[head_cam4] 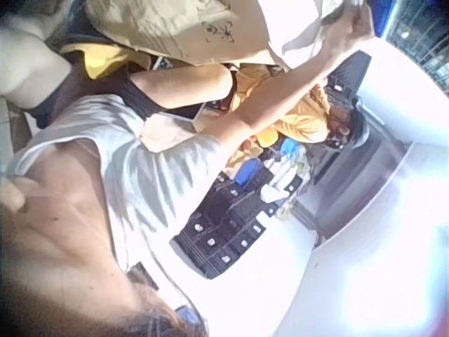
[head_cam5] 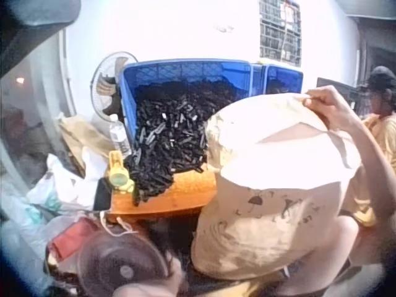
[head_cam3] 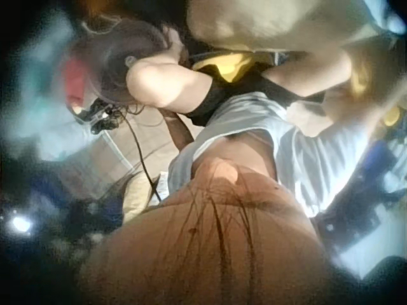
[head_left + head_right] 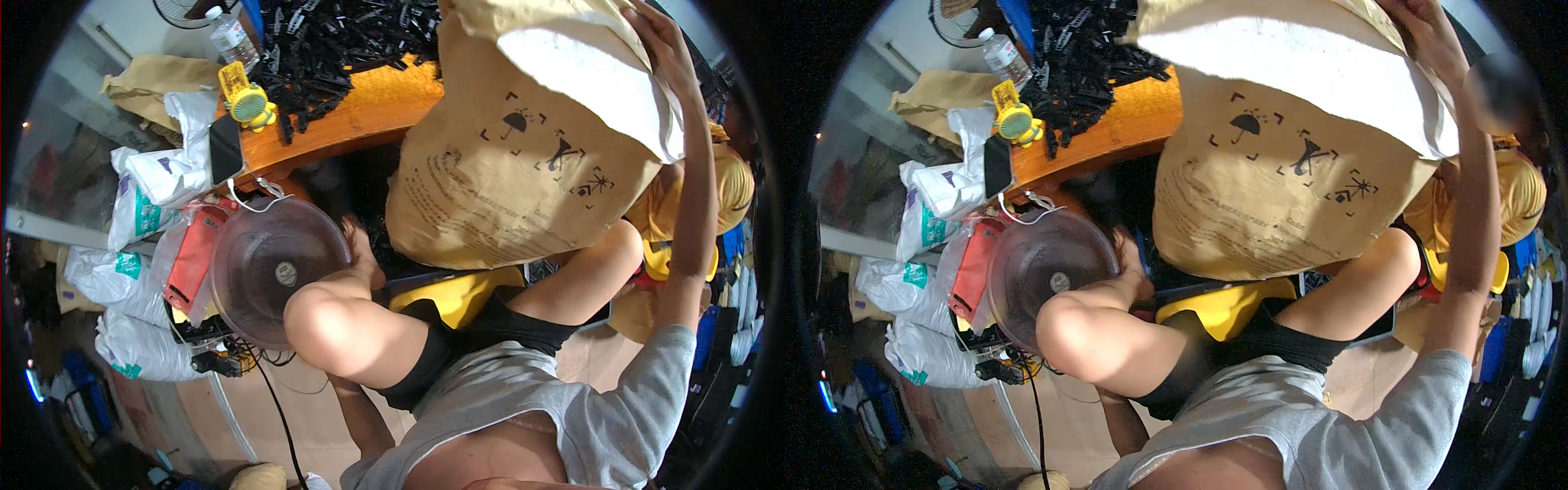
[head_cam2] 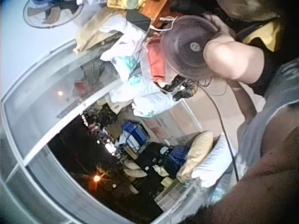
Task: The person repeatedly assembles small plastic components by snapping pieces together by hand, wipes parts with a cloth, and dips a cloth into a water basin.
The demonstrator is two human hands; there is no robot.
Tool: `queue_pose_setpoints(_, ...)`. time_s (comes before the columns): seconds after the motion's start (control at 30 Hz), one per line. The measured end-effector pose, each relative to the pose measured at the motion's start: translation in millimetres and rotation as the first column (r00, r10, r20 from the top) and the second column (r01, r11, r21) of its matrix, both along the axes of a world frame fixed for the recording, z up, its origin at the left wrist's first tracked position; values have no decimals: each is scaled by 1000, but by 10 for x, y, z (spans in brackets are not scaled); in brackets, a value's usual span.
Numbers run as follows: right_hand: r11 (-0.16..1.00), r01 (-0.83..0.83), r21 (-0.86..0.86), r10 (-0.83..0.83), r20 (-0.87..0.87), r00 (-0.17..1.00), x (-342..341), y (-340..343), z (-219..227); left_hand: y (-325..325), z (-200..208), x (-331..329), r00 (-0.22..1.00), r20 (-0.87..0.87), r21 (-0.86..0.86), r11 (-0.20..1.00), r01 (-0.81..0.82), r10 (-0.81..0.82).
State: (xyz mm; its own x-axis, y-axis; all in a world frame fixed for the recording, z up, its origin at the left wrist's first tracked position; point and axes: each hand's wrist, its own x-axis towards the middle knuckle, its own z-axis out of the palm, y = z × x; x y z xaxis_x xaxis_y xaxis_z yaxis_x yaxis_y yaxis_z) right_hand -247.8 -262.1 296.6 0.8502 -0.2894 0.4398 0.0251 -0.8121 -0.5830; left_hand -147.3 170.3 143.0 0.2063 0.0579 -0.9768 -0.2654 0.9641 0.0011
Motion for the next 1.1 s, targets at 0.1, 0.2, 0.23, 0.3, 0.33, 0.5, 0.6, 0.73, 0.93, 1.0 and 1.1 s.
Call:
queue_pose_setpoints(0.1, 980, -145, 140, 173, -220, 960, 2, 51, 46, 228, -389, 47, 997, 73, 26, 999, 26, -27)
queue_pose_setpoints(0.2, 1000, -5, 9, 7, -248, 969, -166, 418, -84, 643, -793, -15, 989, 144, 68, 998, 20, -29)
queue_pose_setpoints(0.23, 996, 75, -51, -82, -143, 986, -568, 164, -63, 388, -1132, 68, 981, 145, 31, 991, 128, -131)
queue_pose_setpoints(0.3, 997, 70, -29, -74, -135, 988, -604, 184, -68, 566, -1421, 2, 969, 177, 40, 985, 167, -171)
queue_pose_setpoints(0.33, 997, 71, -11, -72, -117, 991, -618, 213, -12, 630, -1543, -16, 960, 204, 41, 981, 188, -192)
queue_pose_setpoints(0.5, 986, 154, 69, -152, -32, 988, -979, 293, 187, 736, -2269, 146, 871, 329, 47, 928, 370, -364)
queue_pose_setpoints(0.6, 957, 263, 120, -266, 11, 964, -1521, 320, 251, 720, -2780, 65, 765, 395, 61, 846, 530, -509)
queue_pose_setpoints(0.73, 873, 461, 161, -478, 88, 874, -2486, 524, 443, 659, -3671, -314, 528, 503, 72, 642, 763, -684)
queue_pose_setpoints(0.93, 738, 634, 229, -674, 214, 707, -3504, 893, 741, 76, -4729, -527, 162, 655, 131, 322, 937, -738)
queue_pose_setpoints(1.0, 742, 598, 302, -666, 230, 710, -3418, 824, 616, 324, -4942, -436, 107, 659, 190, 302, 934, -744)
queue_pose_setpoints(1.1, 791, 455, 409, -575, 240, 783, -2898, 563, 408, 902, -5164, -437, 113, 649, 271, 367, 890, -752)
